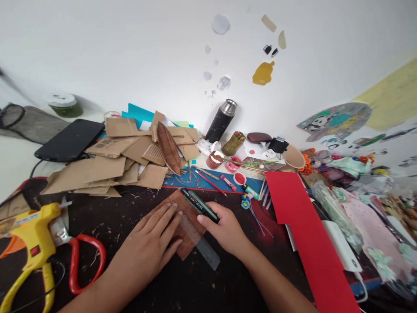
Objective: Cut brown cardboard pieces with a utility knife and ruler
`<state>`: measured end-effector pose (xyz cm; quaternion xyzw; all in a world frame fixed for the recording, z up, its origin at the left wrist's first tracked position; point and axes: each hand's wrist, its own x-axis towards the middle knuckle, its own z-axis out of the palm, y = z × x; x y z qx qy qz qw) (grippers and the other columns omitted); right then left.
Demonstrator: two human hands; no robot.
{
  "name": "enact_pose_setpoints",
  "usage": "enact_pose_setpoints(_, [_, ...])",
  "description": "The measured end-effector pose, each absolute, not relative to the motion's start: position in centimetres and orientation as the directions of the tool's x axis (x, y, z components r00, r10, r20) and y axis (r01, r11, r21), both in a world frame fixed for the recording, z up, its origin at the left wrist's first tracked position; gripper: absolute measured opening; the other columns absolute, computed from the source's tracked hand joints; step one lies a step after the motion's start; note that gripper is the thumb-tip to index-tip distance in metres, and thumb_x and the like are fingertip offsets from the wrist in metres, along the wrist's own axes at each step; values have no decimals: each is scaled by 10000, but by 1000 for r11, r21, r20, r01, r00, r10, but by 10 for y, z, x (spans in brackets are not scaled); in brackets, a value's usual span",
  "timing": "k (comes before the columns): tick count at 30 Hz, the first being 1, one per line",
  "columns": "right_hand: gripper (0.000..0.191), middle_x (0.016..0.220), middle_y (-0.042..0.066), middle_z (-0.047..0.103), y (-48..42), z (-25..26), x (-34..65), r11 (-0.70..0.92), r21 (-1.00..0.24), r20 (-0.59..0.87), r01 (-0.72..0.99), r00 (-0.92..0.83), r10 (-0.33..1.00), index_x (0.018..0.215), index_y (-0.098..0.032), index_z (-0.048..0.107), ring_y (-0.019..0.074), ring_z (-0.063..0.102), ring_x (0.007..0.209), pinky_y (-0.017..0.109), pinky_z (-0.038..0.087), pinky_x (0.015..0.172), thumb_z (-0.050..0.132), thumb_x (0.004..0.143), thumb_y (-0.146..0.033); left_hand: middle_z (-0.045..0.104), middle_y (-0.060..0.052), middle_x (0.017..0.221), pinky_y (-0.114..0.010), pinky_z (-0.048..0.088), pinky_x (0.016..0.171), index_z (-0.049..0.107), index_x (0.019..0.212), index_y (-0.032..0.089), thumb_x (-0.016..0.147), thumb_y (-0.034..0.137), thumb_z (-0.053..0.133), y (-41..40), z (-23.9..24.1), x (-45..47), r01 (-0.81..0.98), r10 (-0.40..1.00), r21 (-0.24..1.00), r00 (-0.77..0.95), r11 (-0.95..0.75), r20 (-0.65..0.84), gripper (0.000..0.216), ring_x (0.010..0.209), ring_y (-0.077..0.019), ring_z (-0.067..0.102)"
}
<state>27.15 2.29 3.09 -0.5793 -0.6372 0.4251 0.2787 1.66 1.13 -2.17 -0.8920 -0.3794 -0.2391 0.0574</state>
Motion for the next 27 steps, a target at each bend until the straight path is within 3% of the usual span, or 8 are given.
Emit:
enact_pose_setpoints(18, [209, 977, 24, 784, 20, 28, 270, -31, -844, -146, 535, -174, 974, 1075, -214, 758, 210, 691, 887, 317, 505, 832, 682, 1002, -394, 690, -157, 1579, -465, 499, 1216, 684, 1498, 195, 1114, 455, 495, 9, -29, 16, 704, 711, 209, 557, -678, 430, 501, 1480, -315, 629])
enact_pose_setpoints(27, [234, 1001, 27, 784, 21, 34, 272, -45, -858, -163, 511, -187, 969, 1097, -211, 761, 209, 696, 902, 310, 524, 813, 670, 1016, -411, 719, -177, 1533, -463, 522, 1179, 713, 1441, 160, 1115, 428, 482, 11, -19, 16, 708, 669, 113, 586, -697, 458, 481, 1427, -325, 666])
